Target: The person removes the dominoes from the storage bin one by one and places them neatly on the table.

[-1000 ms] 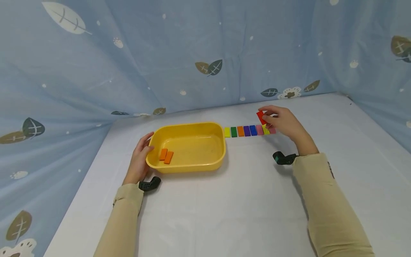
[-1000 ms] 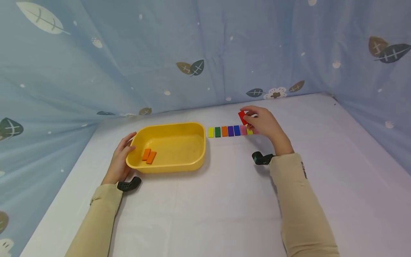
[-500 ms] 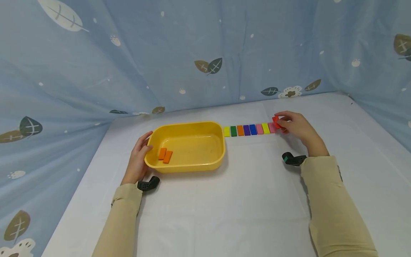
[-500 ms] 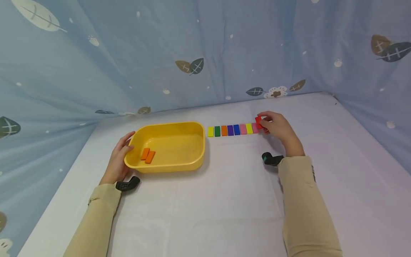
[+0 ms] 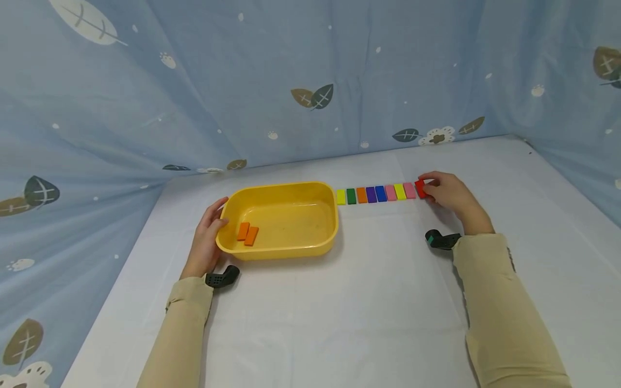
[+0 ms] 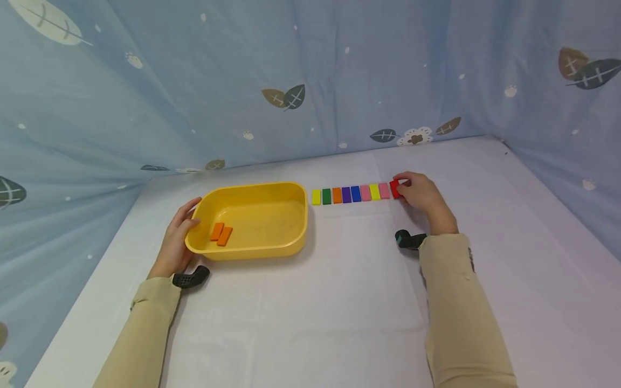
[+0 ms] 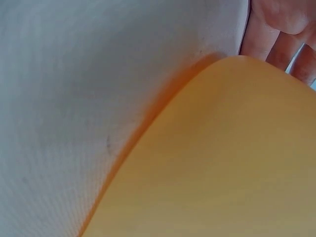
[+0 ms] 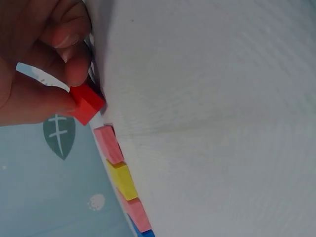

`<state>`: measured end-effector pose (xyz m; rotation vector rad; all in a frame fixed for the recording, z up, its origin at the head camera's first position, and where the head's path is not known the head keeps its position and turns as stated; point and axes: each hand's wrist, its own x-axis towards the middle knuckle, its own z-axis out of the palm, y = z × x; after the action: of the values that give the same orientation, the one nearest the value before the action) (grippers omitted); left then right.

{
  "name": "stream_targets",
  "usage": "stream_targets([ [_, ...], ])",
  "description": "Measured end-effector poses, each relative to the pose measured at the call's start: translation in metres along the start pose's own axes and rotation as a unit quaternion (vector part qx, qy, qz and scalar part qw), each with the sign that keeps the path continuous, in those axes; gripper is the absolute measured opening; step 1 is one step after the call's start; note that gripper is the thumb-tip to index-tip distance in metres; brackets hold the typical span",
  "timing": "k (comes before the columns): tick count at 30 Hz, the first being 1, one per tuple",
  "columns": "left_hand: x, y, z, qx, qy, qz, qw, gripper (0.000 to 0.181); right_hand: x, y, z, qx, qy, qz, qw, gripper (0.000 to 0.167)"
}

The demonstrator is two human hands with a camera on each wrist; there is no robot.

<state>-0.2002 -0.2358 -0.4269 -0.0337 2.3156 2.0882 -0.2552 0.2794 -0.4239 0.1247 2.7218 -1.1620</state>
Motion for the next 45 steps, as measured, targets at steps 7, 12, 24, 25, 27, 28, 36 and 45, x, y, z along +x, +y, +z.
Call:
stream_targets([
  [7, 0.0002, 0.0000, -0.0002, -0.006, 0.001, 0.002, 1.0000, 0.047, -0.0031, 0.0012, 0.0015, 0.005, 0.029, 0.009, 0.9995, 0.042],
  [12, -0.0002, 0.0005, -0.0005, -0.006, 0.000, 0.002, 1.0000, 0.047, -0.0057, 0.0008, 0.0006, 0.008, 0.033, 0.019, 0.9992, 0.043],
  [24, 0.0002, 0.0014, -0.0002, -0.001, 0.001, 0.008, 1.0000, 0.047, -0.0036, -0.0027, 0.0024, -0.057, 0.015, 0.014, 0.9981, 0.044],
  [25, 0.0000, 0.0016, 0.0000, 0.000, 0.001, 0.006, 1.0000, 0.047, -0.0037, -0.0030, 0.0030, -0.056, 0.016, 0.014, 0.9982, 0.043],
  [27, -0.0003, 0.0017, 0.0003, 0.001, -0.001, 0.004, 1.0000, 0.047, -0.0038, -0.0030, 0.0040, -0.057, 0.018, 0.013, 0.9981, 0.042],
  [28, -0.0004, 0.0016, 0.0005, 0.001, 0.000, 0.002, 1.0000, 0.047, -0.0036, -0.0028, 0.0044, -0.058, 0.018, 0.013, 0.9981, 0.042],
  [36, 0.0003, 0.0027, 0.0013, -0.009, 0.002, -0.002, 1.0000, 0.047, -0.0021, -0.0017, 0.0059, -0.056, 0.019, 0.016, 0.9981, 0.042],
  [45, 0.0010, 0.0018, 0.0018, -0.011, 0.005, -0.001, 0.9999, 0.048, -0.0011, -0.0005, 0.0062, -0.046, 0.022, 0.016, 0.9986, 0.042],
])
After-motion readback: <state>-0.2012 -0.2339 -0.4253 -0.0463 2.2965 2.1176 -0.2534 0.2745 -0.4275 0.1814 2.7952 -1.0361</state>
